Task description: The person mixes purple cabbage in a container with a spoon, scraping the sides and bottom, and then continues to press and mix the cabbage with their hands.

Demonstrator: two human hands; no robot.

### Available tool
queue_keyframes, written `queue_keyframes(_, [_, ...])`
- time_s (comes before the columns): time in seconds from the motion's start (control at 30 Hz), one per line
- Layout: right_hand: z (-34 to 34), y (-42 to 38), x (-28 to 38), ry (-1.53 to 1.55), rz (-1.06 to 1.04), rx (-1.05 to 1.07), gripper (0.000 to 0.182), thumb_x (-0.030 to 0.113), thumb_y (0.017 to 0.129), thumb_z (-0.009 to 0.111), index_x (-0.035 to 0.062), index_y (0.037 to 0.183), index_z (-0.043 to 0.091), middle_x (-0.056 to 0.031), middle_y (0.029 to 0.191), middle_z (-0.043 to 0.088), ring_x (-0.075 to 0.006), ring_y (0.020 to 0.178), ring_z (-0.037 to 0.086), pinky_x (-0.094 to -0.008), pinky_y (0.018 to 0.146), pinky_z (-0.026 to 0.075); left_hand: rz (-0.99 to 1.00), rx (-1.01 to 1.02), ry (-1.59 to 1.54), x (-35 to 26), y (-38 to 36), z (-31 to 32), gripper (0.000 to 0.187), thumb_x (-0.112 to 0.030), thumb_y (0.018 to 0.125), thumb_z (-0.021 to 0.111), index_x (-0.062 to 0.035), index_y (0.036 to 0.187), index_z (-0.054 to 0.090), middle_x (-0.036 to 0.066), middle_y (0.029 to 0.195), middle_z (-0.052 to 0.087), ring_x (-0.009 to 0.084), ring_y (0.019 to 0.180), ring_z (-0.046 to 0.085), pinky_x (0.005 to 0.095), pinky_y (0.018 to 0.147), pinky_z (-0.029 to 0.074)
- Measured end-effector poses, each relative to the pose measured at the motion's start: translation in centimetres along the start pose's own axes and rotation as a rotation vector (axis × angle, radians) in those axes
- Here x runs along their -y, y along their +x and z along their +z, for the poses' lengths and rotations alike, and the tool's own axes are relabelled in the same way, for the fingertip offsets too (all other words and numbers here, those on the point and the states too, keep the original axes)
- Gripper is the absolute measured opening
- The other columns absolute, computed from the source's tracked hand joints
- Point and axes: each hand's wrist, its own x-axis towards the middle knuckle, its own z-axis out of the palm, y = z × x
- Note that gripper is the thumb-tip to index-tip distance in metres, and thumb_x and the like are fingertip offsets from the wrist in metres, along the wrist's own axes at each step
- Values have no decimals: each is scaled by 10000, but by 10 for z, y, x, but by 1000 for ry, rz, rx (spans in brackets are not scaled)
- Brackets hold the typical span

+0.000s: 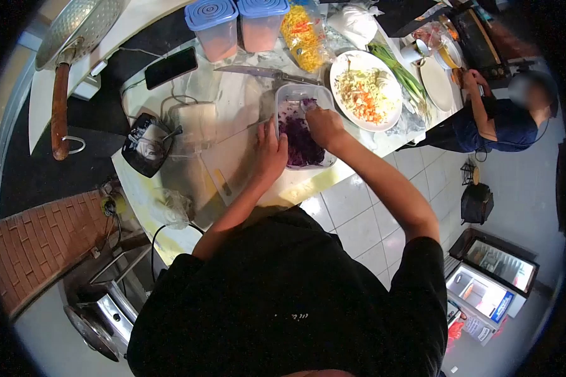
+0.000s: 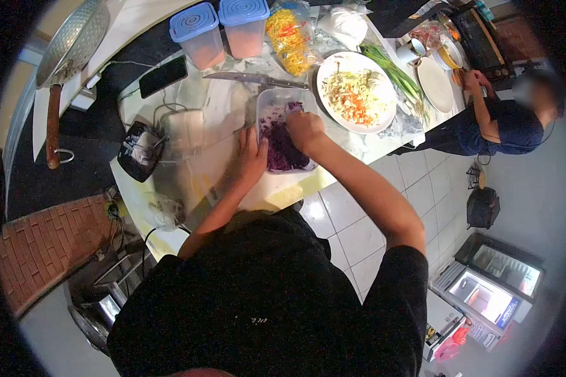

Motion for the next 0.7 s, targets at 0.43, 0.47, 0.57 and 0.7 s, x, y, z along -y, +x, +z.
queue_keyframes(0.43, [-34,-21,0,171,-32,736,192,32,787,561,-152,781,617,-205,621,635,-265,516,665,-372,402,528,228,-205,-201,-17,-6,7,513,-75,963,414,33,1446,279,268,1353,370,424,1285,328,478,1083,294])
queue_keyframes(0.47, [-10,-16,-11,167,-36,743,192,32,787,561,-152,781,617,-205,621,635,-265,516,665,-372,402,528,231,-216,-211,-17,-7,6,512,-74,963,413,31,1446,279,267,1353,375,423,1292,317,478,1090,283])
queue_keyframes(0.57, [47,2,-50,179,-391,776,204,38,802,529,-142,822,622,-188,602,622,-256,473,635,-378,368,495,226,-221,-190,-18,-7,5,508,-86,968,413,24,1447,283,260,1356,389,437,1284,325,486,1099,264])
queue_keyframes(0.7, [-32,-30,-31,373,-218,743,383,20,818,523,0,1185,629,-191,634,626,-278,468,573,-360,451,442,255,-218,-154,-4,0,11,513,-115,973,431,5,1451,289,257,1356,401,448,1274,335,493,1098,264])
